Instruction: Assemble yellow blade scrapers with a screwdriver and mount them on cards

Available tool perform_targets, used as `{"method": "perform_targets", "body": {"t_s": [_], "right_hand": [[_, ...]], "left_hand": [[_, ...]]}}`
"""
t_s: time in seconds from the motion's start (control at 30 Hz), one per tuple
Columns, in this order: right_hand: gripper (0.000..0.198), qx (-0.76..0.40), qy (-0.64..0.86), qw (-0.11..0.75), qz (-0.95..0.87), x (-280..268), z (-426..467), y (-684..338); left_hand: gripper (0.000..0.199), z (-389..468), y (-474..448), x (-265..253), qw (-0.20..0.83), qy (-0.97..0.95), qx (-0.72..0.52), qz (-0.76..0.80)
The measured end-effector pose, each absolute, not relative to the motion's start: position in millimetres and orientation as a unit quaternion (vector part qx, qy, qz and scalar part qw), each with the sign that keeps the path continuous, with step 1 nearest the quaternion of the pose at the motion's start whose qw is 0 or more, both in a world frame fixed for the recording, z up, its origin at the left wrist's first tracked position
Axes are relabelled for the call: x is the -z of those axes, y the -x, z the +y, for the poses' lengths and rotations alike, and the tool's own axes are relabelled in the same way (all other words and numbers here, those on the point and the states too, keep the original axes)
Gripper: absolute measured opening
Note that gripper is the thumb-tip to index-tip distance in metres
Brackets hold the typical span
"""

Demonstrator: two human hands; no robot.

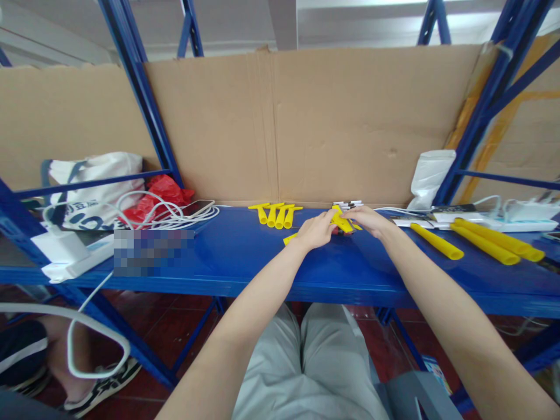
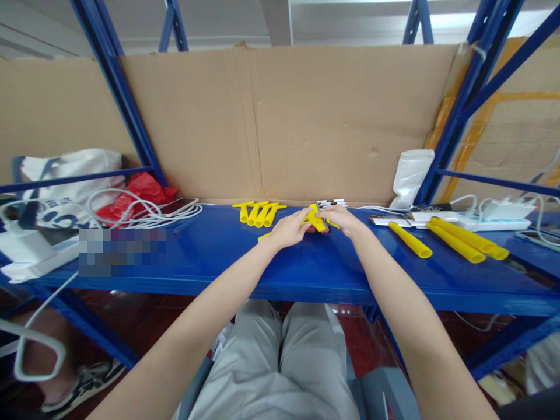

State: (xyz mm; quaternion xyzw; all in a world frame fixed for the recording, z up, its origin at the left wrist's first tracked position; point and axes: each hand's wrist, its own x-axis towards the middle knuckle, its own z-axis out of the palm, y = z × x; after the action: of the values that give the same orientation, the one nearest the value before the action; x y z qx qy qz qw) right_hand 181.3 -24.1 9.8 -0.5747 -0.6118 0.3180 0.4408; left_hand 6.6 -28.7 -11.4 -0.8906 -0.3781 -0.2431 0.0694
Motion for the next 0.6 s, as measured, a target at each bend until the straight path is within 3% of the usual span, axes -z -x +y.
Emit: {"method": "perform_targets", "body": {"t_s": [0.6], "right_hand": [[0.013, -0.345, 0.547, 0.428, -0.631, 0.3, -20.7, -176.3]], "left_hand": [[0.054, -32.1, -3.4, 6.4, 0.068, 0.868, 0.185, -0.456]]}}
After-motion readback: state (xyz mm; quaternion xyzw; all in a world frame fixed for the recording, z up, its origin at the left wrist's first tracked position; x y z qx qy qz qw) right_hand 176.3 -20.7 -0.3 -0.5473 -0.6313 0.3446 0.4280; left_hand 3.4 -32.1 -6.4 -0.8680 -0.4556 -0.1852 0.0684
